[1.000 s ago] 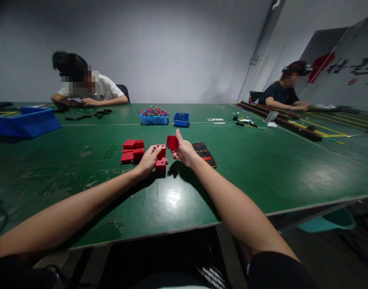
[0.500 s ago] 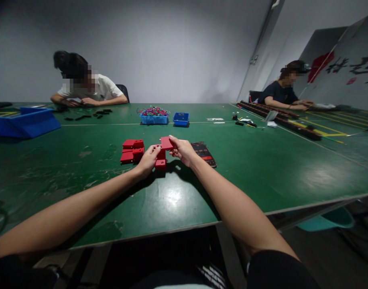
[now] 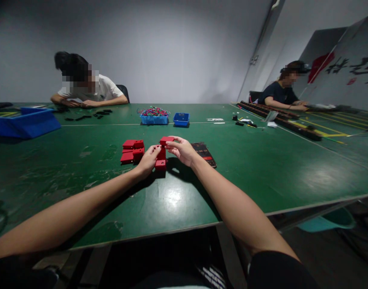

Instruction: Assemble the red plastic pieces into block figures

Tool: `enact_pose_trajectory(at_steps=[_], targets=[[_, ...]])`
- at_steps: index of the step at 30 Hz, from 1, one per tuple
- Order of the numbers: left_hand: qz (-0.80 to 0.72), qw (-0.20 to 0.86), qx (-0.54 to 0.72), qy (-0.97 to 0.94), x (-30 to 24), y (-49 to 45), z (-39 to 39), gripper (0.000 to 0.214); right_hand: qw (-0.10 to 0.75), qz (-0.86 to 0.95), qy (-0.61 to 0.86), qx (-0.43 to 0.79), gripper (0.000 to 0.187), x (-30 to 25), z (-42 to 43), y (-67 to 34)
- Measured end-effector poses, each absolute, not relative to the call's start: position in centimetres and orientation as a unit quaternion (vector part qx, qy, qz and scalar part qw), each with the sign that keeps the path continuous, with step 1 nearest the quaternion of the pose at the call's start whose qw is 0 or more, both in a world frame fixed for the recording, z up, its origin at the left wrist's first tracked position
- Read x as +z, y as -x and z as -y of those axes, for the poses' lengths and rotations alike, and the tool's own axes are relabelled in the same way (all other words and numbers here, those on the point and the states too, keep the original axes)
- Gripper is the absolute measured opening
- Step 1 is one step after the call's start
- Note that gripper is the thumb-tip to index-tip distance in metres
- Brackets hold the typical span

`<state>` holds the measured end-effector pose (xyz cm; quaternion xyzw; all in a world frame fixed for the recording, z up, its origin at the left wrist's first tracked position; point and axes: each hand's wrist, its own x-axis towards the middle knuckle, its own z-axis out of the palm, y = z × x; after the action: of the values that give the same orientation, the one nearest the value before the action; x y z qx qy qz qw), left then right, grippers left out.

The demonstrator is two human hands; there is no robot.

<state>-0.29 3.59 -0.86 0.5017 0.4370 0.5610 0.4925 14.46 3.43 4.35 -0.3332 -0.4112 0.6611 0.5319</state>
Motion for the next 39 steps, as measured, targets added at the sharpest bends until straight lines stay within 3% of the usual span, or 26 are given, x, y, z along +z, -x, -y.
enact_pose_trajectory(at_steps=[7, 13, 34, 39], targets=[[-0.443, 0.486, 0.562, -0.502, -0.73, 0.23, -3.49, 0.027, 0.522, 0.427, 0.331, 0.659, 0.009, 4.34, -3.40, -14.54], [-0.442, 0.484, 0.561, -0.506, -0.87, 0.30, -3.53, 0.032, 0.522, 0.420, 0.359, 0.650, 0.026, 4.37, -3.53, -14.79], [-0.435, 0.521, 0.543, -0.494, -0.84, 0.33, -3.59, 0.040, 0.496, 0.383, 0.402, 0.668, 0.054, 4.91, -3.45, -14.60], [-0.435, 0.515, 0.545, -0.498, -0.90, 0.34, -3.63, 0.037, 0.510, 0.391, 0.398, 0.655, 0.047, 4.66, -3.51, -14.56]])
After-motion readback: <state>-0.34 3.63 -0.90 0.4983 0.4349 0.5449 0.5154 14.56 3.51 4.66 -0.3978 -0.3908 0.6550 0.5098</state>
